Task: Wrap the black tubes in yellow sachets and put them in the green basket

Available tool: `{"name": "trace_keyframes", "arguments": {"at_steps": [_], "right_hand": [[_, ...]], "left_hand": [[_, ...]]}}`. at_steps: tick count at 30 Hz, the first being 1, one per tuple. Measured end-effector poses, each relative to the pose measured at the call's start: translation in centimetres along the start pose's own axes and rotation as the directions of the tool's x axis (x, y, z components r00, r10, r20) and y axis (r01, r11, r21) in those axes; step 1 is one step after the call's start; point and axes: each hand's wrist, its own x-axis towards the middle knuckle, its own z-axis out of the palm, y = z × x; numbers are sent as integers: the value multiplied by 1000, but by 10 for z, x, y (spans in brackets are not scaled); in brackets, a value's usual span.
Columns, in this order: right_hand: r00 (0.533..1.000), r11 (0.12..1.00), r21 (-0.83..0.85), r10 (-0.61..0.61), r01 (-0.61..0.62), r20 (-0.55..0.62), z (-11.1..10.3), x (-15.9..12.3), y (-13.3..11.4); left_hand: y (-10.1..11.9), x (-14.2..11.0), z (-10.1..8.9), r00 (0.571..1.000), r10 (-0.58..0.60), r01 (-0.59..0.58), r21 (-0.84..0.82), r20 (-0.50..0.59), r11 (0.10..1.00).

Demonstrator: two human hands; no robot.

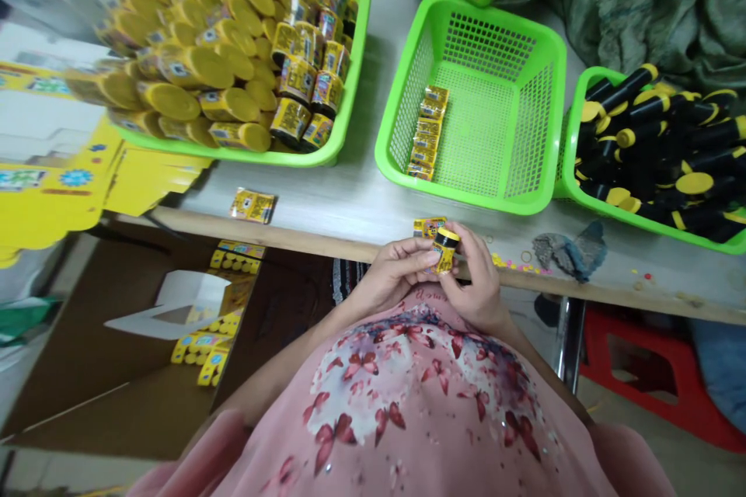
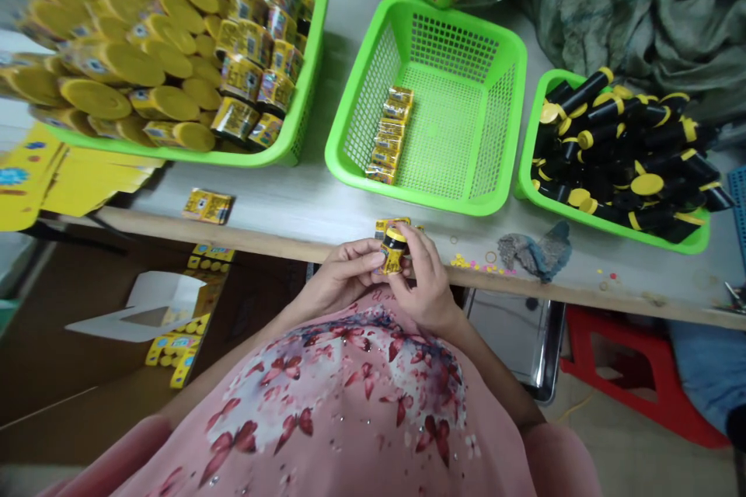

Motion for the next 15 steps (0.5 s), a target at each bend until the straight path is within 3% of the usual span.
{"name": "trace_keyframes", "arguments": {"at_steps": [7,11,15], "right_hand": [[997,999,8,-44,43,66,6,-3,1],[1000,1000,-15,-7,7,-2,1,-2,2],[997,997,76,-17,23,-81,-9,-6,1]], "left_hand": [[8,-1,0,992,41,-22,161,-116,987],[8,9,2,994,5,19,212,-111,977],[1,11,10,996,-56,68,162,-76,984]]}}
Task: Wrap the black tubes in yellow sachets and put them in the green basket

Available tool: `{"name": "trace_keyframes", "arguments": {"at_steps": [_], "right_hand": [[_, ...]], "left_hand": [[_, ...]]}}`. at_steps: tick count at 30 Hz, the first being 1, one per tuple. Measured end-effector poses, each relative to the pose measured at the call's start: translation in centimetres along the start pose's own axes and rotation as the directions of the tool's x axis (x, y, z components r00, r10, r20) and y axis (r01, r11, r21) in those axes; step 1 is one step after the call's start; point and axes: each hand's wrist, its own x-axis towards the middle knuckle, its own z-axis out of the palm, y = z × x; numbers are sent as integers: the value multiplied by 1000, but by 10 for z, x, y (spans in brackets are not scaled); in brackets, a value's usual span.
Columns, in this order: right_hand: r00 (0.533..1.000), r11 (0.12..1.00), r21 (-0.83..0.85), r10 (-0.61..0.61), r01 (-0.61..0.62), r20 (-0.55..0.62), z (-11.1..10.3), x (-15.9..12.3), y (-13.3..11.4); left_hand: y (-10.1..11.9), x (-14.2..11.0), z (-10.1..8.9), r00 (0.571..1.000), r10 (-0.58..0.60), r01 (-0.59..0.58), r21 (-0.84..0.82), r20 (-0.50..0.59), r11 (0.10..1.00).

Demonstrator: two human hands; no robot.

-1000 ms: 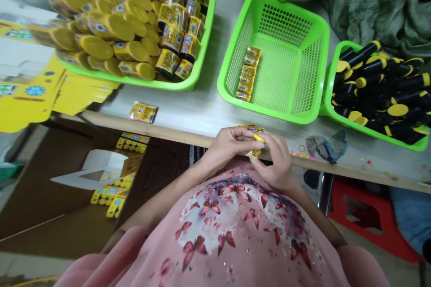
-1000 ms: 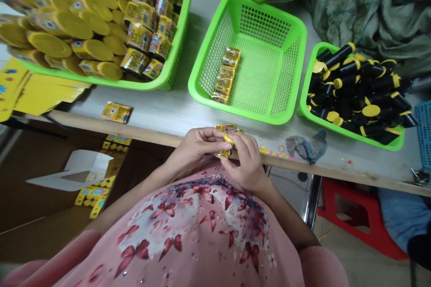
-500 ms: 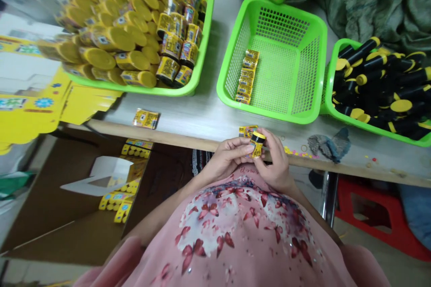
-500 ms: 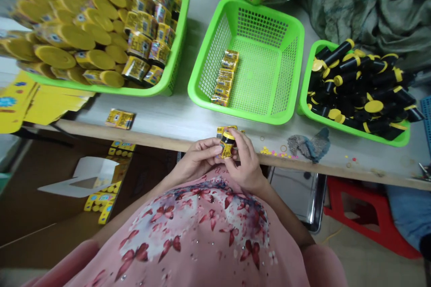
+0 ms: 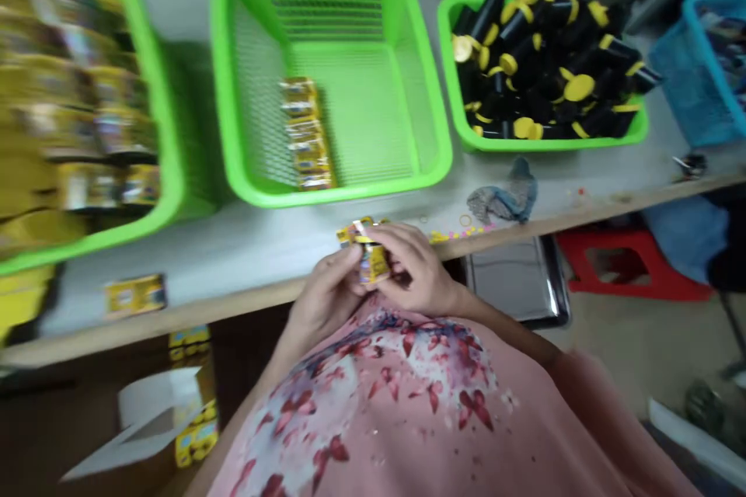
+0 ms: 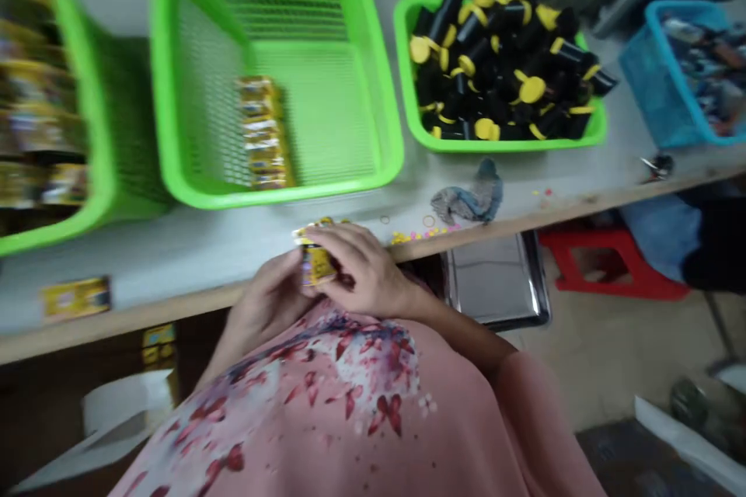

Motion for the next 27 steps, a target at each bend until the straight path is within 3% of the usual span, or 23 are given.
{"name": "trace_keyframes", "arguments": {"at_steps": [6,12,16,20,22,24,27], "right_hand": [[998,994,88,70,-70,10,-2,-5,7],[998,1000,-10,18,-17,56,-3,-6,2],[993,995,-61,-77,83,90,-1,-7,4],[991,994,-65,-84,91,101,2,-5,8],[998,999,-27,-30,32,54,4,-2,7],[999,999,25,37,-37,19,3,2,5],[997,997,52,56,-58,45,2,5,4]], "left_hand": [[-1,7,0,990,-86,92,-50,111,994],[4,0,0,994,-84,84,-4,74,996],[3,-3,6,998,37,-32,81,-52,996],[2,-3,9,958,240,-198,241,-158,950],[4,-3,7,972,209,-188,186,-103,964],[5,-4,3,996,85,-86,82,15,993],[7,-6,-3,991,-27,29,-13,133,999]]}}
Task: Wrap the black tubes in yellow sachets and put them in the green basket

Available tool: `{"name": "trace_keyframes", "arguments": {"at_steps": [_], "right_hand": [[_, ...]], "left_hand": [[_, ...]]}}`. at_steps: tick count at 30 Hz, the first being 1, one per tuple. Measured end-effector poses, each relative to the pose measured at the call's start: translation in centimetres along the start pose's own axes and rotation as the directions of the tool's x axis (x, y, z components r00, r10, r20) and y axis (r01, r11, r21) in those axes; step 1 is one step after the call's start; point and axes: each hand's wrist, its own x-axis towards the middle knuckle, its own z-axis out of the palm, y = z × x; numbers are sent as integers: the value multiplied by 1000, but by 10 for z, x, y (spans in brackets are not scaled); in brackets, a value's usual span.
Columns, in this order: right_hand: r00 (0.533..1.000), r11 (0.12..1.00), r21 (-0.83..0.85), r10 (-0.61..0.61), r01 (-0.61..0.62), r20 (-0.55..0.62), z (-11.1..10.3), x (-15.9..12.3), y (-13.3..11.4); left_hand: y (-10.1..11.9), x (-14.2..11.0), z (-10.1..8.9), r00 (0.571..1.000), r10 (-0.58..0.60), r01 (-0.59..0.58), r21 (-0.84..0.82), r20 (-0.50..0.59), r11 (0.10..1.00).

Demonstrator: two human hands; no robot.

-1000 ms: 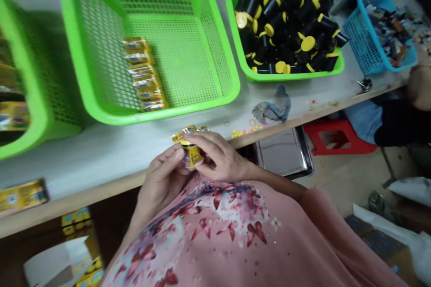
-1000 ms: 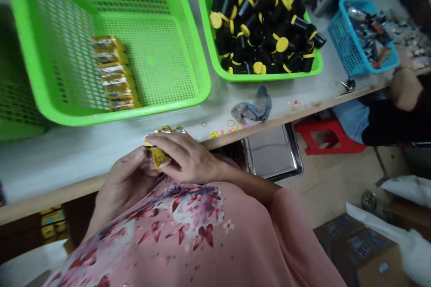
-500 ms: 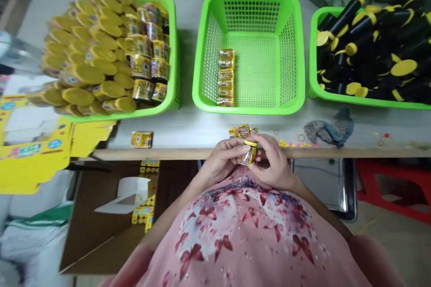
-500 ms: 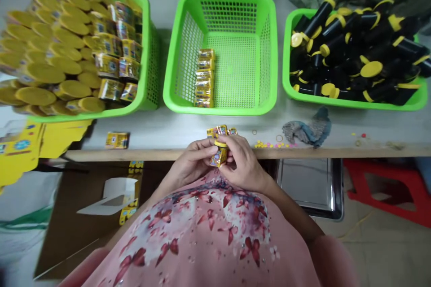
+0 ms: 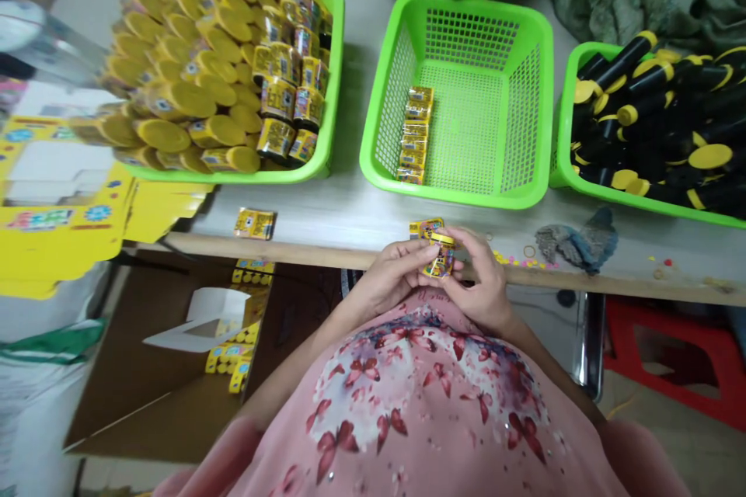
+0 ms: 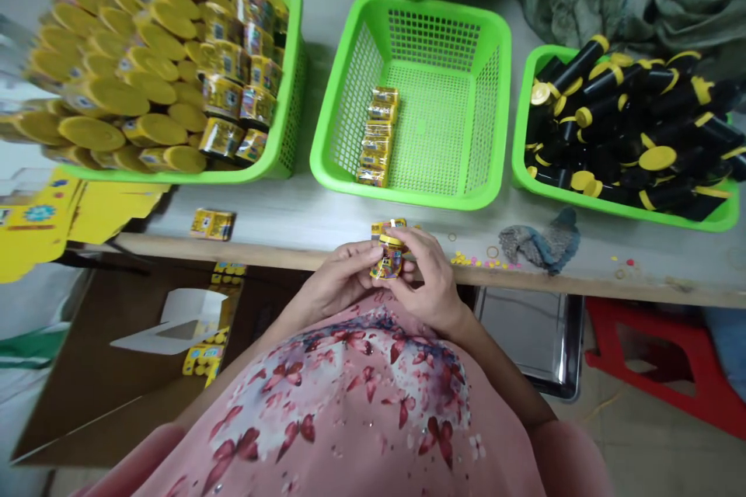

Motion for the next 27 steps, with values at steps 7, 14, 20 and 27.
{"name": "trace_keyframes", "arguments": {"at_steps": [7,14,20,27], "right_hand": [[1000,995,-100,-20,21,14,1,-6,1],[999,995,-98,-40,37,-32,7,-8,-2],[970,953,240,137,-185,203,-9,-4,0],[904,784,450,370,-428,215,-13,1,0]], "left_hand": [[-2,-3,0,998,57,-59,-54,-31,997],[-6,-6,0,998,55,-56,-46,-8,997],[-3,-6,-1,999,52,-51,-68,15,996],[-6,-10,-2,993,117,-114,139,-8,984]]}}
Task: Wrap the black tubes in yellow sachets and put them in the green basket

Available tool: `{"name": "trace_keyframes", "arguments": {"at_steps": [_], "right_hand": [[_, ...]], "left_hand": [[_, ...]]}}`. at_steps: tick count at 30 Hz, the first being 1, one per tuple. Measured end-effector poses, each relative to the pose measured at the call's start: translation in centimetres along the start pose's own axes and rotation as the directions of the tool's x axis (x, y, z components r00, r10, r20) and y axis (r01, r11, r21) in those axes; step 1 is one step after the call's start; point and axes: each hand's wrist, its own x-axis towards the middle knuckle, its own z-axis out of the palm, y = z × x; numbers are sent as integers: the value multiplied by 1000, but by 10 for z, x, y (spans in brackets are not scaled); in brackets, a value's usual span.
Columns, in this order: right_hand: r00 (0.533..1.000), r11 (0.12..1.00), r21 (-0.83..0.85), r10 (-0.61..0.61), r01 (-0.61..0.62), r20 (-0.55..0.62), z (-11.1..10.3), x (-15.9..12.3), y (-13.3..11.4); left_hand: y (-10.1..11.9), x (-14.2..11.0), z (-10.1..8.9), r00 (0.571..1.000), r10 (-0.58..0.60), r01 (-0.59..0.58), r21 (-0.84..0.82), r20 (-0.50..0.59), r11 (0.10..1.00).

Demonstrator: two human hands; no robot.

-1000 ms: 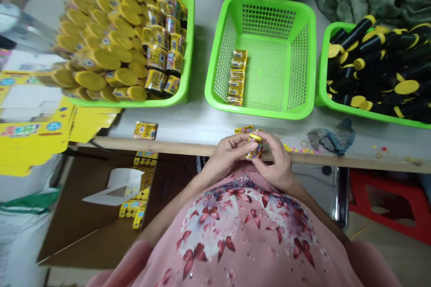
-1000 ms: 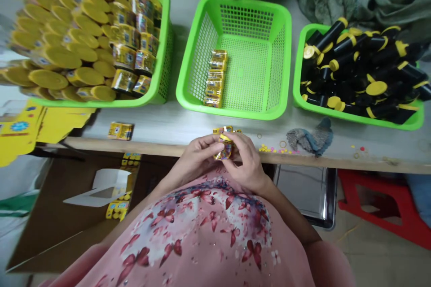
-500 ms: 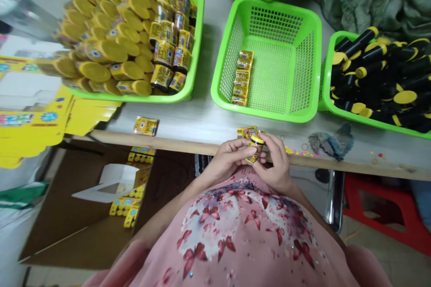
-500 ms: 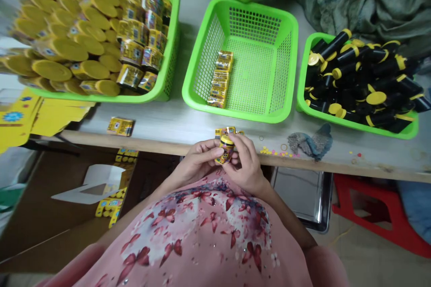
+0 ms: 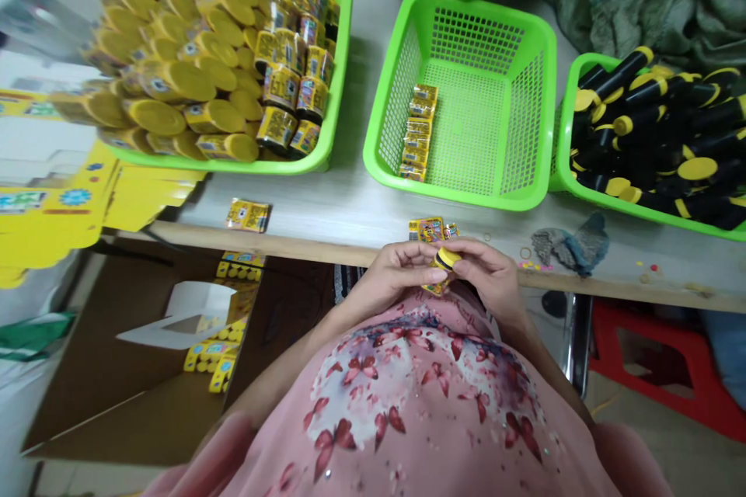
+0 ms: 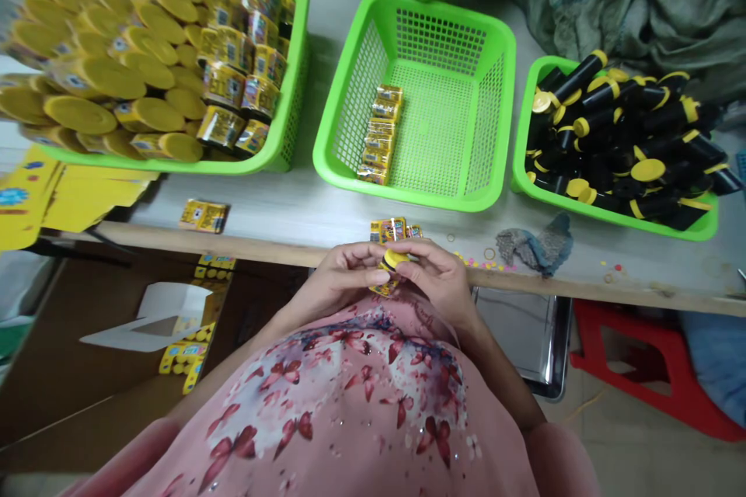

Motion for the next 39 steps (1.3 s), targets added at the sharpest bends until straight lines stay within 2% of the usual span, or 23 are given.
{"name": "trace_keyframes", "arguments": {"at_steps": [1,3,5,7,9,11,13,15,18,23,27,33,36,39], "right_hand": [[998,998,-57,-2,-1,-61,2,1,1],[982,974,-224,-48,6,-185,5,2,3],[963,922,-387,-130,30,-234,8,3,4],[964,867,-490,-201,92,-173,10,2,5],[958,799,-566,-283,206,-52,12,1,5],[923,713,-625,-382,318,34,15,0,6],[890,661,-653,-454,369,44,18,0,6],[886,675,-641,-463,365,18,18,1,6],[908,734,-579,-419,355,25,17,1,4],[933,846,-408,-358,342,39,11,-5,6],[951,890,-337,-299,308,82,7,-9,9],[954,889,-348,-265,297,137,2,-9,-1],[943,837,-435,-302,333,141,3,-6,-7],[913,741,-542,-378,397,152,4,-2,-9]], "left_hand": [[-2,1,0,996,67,-62,92,-54,994],[-7,3,-1,963,215,-162,288,-162,944],[-10,6,-1,923,304,-206,367,-234,907],[-9,10,0,912,300,-213,302,-279,929],[-6,12,3,927,244,-195,189,-286,962],[-4,13,4,943,203,-179,114,-263,977],[-2,13,3,968,140,-137,31,-207,990],[-2,12,0,995,17,-24,-72,-95,997],[-2,11,-6,989,-128,139,-168,79,976],[-2,11,-12,981,-123,153,-206,151,967],[-1,12,-13,983,-134,159,-213,128,964],[3,13,-11,986,-157,164,-219,52,962],[5,13,-5,990,-138,133,-177,-21,975],[7,12,0,987,-73,61,-87,-140,994]]}}
